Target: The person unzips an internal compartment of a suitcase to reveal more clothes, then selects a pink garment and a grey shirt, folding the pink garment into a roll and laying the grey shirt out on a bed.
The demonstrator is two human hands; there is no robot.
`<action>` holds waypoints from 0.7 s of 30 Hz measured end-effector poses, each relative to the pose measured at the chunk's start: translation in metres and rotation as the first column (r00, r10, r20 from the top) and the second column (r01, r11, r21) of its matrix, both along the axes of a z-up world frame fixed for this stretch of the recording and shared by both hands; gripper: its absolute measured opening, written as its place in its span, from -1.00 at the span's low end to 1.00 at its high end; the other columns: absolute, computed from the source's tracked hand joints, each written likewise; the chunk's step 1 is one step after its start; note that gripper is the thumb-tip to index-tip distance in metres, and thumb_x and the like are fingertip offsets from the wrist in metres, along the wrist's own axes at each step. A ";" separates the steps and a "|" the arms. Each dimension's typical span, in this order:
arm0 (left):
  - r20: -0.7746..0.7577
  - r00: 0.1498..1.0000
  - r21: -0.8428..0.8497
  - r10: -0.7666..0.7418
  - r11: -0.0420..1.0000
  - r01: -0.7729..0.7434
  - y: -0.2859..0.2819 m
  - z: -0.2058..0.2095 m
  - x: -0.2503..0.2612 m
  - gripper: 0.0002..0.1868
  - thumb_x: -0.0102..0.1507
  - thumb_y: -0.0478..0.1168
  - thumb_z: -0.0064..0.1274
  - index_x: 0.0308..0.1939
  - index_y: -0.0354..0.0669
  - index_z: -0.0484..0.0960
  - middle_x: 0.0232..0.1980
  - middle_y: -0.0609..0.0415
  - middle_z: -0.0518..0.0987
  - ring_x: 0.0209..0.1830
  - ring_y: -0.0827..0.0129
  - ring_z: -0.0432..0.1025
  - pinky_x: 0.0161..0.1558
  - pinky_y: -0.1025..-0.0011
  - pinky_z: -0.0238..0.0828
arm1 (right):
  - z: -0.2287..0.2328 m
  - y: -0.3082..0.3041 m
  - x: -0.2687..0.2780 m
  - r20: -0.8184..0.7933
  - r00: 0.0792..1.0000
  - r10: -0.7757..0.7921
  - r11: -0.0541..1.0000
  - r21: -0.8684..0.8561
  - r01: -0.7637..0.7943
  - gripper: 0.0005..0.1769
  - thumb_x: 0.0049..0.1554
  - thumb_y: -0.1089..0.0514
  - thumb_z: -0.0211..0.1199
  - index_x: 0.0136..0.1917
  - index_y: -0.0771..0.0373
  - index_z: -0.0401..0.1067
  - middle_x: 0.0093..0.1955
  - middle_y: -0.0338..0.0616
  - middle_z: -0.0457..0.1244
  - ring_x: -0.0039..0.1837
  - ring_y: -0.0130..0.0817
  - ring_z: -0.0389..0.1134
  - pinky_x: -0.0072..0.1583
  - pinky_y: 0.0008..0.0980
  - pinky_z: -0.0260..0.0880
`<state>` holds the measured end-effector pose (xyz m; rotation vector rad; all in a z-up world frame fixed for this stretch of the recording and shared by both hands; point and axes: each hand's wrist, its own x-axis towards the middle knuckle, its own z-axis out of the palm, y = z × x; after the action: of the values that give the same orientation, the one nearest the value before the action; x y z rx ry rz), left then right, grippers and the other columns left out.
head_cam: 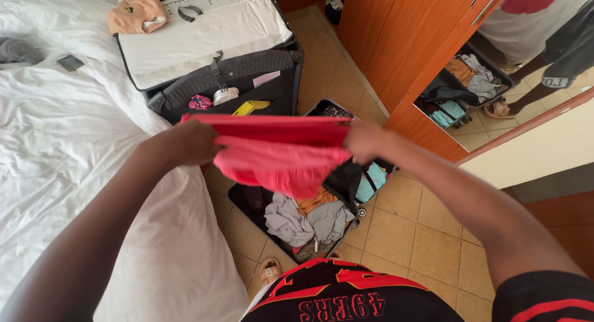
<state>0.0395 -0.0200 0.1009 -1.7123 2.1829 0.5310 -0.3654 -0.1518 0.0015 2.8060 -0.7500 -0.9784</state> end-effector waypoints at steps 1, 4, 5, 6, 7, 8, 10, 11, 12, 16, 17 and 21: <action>0.135 0.989 -0.115 -0.060 0.991 0.075 -0.007 -0.012 0.007 -0.65 0.31 0.04 0.00 -0.20 -0.10 0.75 -0.13 -0.04 0.69 -0.07 0.08 0.57 0.04 0.15 0.47 | 0.012 -0.008 -0.001 0.060 0.998 0.014 0.998 -0.056 -0.011 -0.87 -0.12 0.06 0.38 -0.30 0.12 0.57 -0.22 -0.13 0.41 -0.01 -0.20 0.44 0.37 -0.16 0.27; 0.255 0.963 -0.223 0.087 0.974 -0.029 -0.021 -0.035 0.019 -0.74 0.31 0.00 -0.04 -0.17 0.07 0.73 -0.10 0.02 0.69 -0.05 0.13 0.56 0.00 0.12 0.45 | 0.055 -0.032 -0.005 0.616 0.784 0.079 0.996 -0.085 -0.033 -0.82 -0.06 0.01 0.40 -0.39 0.12 0.58 -0.25 -0.14 0.42 0.33 0.12 0.28 0.17 0.01 0.30; 0.256 0.963 -0.221 0.088 0.975 -0.030 -0.023 -0.035 0.025 -0.74 0.31 0.00 -0.04 -0.17 0.07 0.73 -0.10 0.02 0.69 -0.05 0.13 0.56 0.00 0.12 0.45 | 0.070 -0.039 -0.003 0.670 0.725 0.155 0.983 -0.179 -0.045 -0.81 -0.04 0.00 0.41 -0.40 0.09 0.58 -0.28 -0.18 0.41 0.23 0.01 0.35 0.24 -0.03 0.30; 0.267 0.952 -0.367 0.151 0.929 -0.044 -0.024 -0.031 0.032 -0.76 0.35 -0.05 -0.05 -0.21 0.04 0.73 -0.14 0.00 0.70 -0.10 0.13 0.58 -0.01 0.14 0.45 | 0.086 -0.043 -0.004 0.713 0.661 0.235 0.961 -0.272 -0.048 -0.79 -0.02 -0.01 0.42 -0.42 0.06 0.57 -0.32 -0.22 0.41 0.12 -0.09 0.42 0.31 -0.06 0.30; 0.273 0.938 -0.510 0.214 0.859 -0.048 -0.028 -0.026 0.037 -0.75 0.40 -0.10 -0.06 -0.24 0.02 0.72 -0.19 -0.02 0.72 -0.15 0.12 0.60 -0.01 0.15 0.46 | 0.096 -0.041 -0.006 0.715 0.658 0.235 0.961 -0.274 -0.045 -0.79 -0.02 -0.01 0.42 -0.42 0.06 0.57 -0.32 -0.22 0.41 0.12 -0.09 0.42 0.31 -0.06 0.30; 0.102 0.981 -0.750 0.166 0.660 -0.034 -0.024 -0.022 0.042 -0.83 0.31 -0.15 0.02 -0.23 -0.05 0.70 -0.18 -0.04 0.69 -0.14 0.10 0.56 0.01 0.16 0.46 | 0.104 -0.038 -0.008 0.784 0.561 0.264 0.939 -0.342 0.036 -0.79 0.02 -0.03 0.44 -0.25 0.12 0.59 -0.31 -0.19 0.38 0.00 -0.17 0.41 0.38 -0.02 0.30; -0.055 0.997 -0.915 0.056 0.396 -0.073 -0.015 -0.023 0.043 -0.87 0.21 -0.19 0.09 -0.23 -0.11 0.68 -0.18 -0.06 0.66 -0.13 0.07 0.53 0.03 0.17 0.46 | 0.107 -0.032 -0.012 0.833 0.464 0.300 0.908 -0.398 0.128 -0.71 0.06 -0.05 0.47 -0.09 0.19 0.60 -0.30 -0.15 0.34 -0.13 -0.26 0.39 0.45 0.01 0.30; -0.007 0.999 -0.979 -0.038 0.205 0.001 -0.008 -0.027 0.048 -0.82 0.23 -0.24 0.10 -0.13 -0.19 0.70 -0.11 -0.09 0.68 -0.09 0.10 0.54 0.07 0.19 0.44 | 0.101 -0.029 -0.012 0.829 0.407 0.383 0.852 -0.488 0.192 -0.84 0.03 0.14 0.35 -0.09 0.18 0.59 -0.29 -0.19 0.34 -0.14 -0.23 0.39 0.31 0.00 0.34; 0.062 0.991 -0.998 -0.122 0.002 0.062 -0.003 -0.034 0.052 -0.77 0.25 -0.28 0.11 -0.04 -0.28 0.72 -0.05 -0.12 0.70 -0.04 0.12 0.55 0.12 0.20 0.43 | 0.093 -0.027 -0.012 0.810 0.354 0.468 0.783 -0.566 0.260 -0.78 -0.01 0.34 0.23 -0.09 0.18 0.58 -0.29 -0.22 0.33 -0.16 -0.20 0.39 0.18 -0.01 0.37; 0.051 0.998 -0.899 0.027 0.437 0.034 -0.003 -0.066 0.059 -0.94 0.11 -0.23 0.11 -0.35 -0.03 0.59 -0.28 0.05 0.60 -0.17 0.14 0.52 0.12 0.20 0.40 | 0.068 -0.030 -0.019 0.742 0.669 -0.045 0.940 -0.194 0.279 -0.91 -0.11 0.23 0.29 -0.25 0.17 0.48 -0.29 -0.12 0.32 -0.26 -0.14 0.35 -0.23 -0.14 0.33; 0.051 0.999 -0.929 0.007 0.368 0.045 0.001 -0.069 0.056 -0.93 0.14 -0.25 0.12 -0.30 -0.04 0.59 -0.25 0.09 0.60 -0.16 0.19 0.52 0.16 0.19 0.37 | 0.066 -0.032 -0.021 0.844 0.532 0.076 0.952 -0.219 0.212 -0.80 -0.10 0.26 0.26 -0.14 0.18 0.47 -0.24 -0.14 0.33 -0.24 -0.14 0.35 -0.23 -0.19 0.32; 0.114 0.990 -0.977 0.086 0.191 0.096 0.007 -0.053 0.041 -0.92 0.15 -0.29 0.19 -0.33 -0.02 0.61 -0.35 0.22 0.55 -0.27 0.42 0.49 0.37 0.01 0.30 | 0.069 -0.028 -0.021 0.946 0.309 0.098 0.934 -0.194 0.299 -0.73 -0.07 0.35 0.17 -0.05 0.21 0.42 -0.22 -0.16 0.32 -0.26 -0.16 0.32 -0.24 -0.24 0.25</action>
<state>0.0803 -0.0126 0.0475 -2.0722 2.5233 -1.4013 -0.3862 -0.1799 0.0707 2.7508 -1.0159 0.9958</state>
